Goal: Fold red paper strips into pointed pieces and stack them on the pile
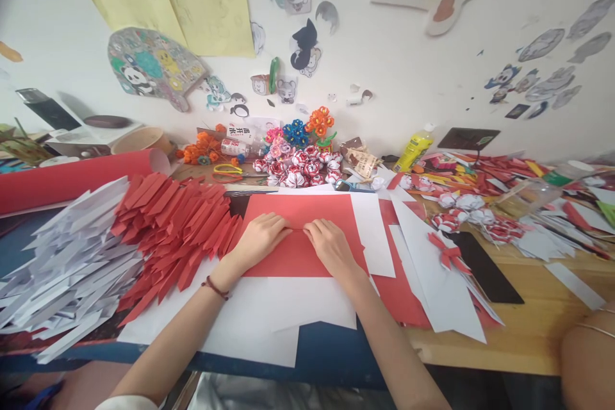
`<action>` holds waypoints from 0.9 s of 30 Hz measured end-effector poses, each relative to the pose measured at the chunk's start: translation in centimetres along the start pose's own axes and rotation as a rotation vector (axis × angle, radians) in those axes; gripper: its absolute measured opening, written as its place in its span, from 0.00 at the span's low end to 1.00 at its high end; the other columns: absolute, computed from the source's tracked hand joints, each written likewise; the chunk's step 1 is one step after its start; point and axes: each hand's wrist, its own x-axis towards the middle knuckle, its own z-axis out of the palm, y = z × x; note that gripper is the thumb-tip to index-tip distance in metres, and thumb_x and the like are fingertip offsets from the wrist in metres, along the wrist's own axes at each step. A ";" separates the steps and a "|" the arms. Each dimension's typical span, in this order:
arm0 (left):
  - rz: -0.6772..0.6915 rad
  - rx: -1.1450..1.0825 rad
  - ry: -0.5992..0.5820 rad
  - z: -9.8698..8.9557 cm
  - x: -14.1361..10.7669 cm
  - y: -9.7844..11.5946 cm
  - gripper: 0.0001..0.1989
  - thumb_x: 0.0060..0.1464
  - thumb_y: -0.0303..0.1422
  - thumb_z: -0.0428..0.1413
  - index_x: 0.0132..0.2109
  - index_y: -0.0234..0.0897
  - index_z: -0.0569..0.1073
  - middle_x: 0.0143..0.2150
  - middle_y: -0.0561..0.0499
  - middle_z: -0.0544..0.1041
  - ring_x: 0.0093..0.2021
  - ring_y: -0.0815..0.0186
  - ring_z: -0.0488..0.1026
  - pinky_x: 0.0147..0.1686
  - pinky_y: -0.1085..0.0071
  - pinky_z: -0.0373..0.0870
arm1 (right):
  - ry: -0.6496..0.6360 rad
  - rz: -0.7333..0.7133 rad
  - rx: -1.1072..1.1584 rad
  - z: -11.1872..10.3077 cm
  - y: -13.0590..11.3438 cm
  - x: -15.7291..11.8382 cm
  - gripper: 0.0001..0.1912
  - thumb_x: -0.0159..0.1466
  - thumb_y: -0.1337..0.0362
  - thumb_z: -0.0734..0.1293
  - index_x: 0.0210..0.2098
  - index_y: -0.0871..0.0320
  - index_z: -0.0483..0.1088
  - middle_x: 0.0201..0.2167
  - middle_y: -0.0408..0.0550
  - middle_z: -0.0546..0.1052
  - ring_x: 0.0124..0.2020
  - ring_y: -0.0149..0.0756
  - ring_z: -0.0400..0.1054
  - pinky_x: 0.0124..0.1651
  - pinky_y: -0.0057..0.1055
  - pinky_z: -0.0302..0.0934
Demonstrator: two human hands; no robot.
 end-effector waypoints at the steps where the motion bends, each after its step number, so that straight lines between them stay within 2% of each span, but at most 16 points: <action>1: -0.043 -0.069 0.014 0.0 -0.1 0.0 0.11 0.66 0.34 0.46 0.39 0.36 0.71 0.34 0.50 0.74 0.35 0.65 0.70 0.36 0.69 0.62 | 0.012 0.035 0.058 -0.1 -0.1 -0.1 0.11 0.70 0.67 0.56 0.39 0.57 0.70 0.33 0.50 0.75 0.36 0.39 0.69 0.41 0.35 0.62; 5: -0.171 -0.305 0.025 0.0 -0.4 0.2 0.11 0.64 0.35 0.48 0.37 0.37 0.72 0.32 0.51 0.76 0.33 0.68 0.71 0.34 0.73 0.63 | 0.037 0.167 0.336 -0.2 -0.3 -0.2 0.08 0.69 0.63 0.59 0.38 0.55 0.70 0.34 0.48 0.77 0.35 0.38 0.71 0.38 0.33 0.63; 10: -0.239 -0.477 0.048 0.0 -0.4 0.5 0.11 0.62 0.37 0.51 0.34 0.37 0.73 0.30 0.52 0.76 0.30 0.70 0.71 0.33 0.75 0.62 | 0.085 0.263 0.540 -0.2 -0.3 -0.1 0.09 0.67 0.60 0.62 0.32 0.55 0.70 0.27 0.45 0.75 0.28 0.35 0.69 0.33 0.31 0.63; 15: -0.292 -0.650 0.043 0.1 -0.3 0.4 0.11 0.58 0.39 0.55 0.34 0.37 0.75 0.28 0.53 0.77 0.27 0.70 0.70 0.31 0.75 0.63 | 0.078 0.313 0.576 -0.2 -0.3 -0.2 0.12 0.67 0.59 0.62 0.30 0.56 0.71 0.22 0.43 0.72 0.23 0.33 0.66 0.29 0.30 0.60; 20: -0.348 -0.697 0.069 0.0 -0.3 0.1 0.10 0.57 0.35 0.55 0.31 0.36 0.75 0.26 0.53 0.76 0.26 0.70 0.70 0.31 0.75 0.64 | 0.068 0.286 0.595 -0.3 -0.6 0.2 0.11 0.66 0.58 0.62 0.31 0.55 0.72 0.25 0.45 0.75 0.26 0.35 0.69 0.31 0.31 0.62; 23: -0.329 -0.672 0.074 -0.2 -0.1 0.2 0.10 0.58 0.35 0.55 0.31 0.36 0.75 0.26 0.54 0.76 0.26 0.71 0.69 0.30 0.75 0.63 | 0.048 0.296 0.636 -0.2 -0.7 0.4 0.10 0.65 0.58 0.64 0.33 0.55 0.73 0.27 0.46 0.77 0.27 0.36 0.70 0.33 0.32 0.63; 27: -0.282 -0.688 0.054 -0.1 0.0 0.7 0.09 0.58 0.35 0.55 0.34 0.37 0.76 0.29 0.53 0.77 0.27 0.71 0.69 0.32 0.75 0.63 | 0.034 0.356 0.681 0.1 -0.8 0.5 0.09 0.64 0.62 0.64 0.29 0.55 0.73 0.23 0.44 0.76 0.23 0.35 0.69 0.30 0.31 0.63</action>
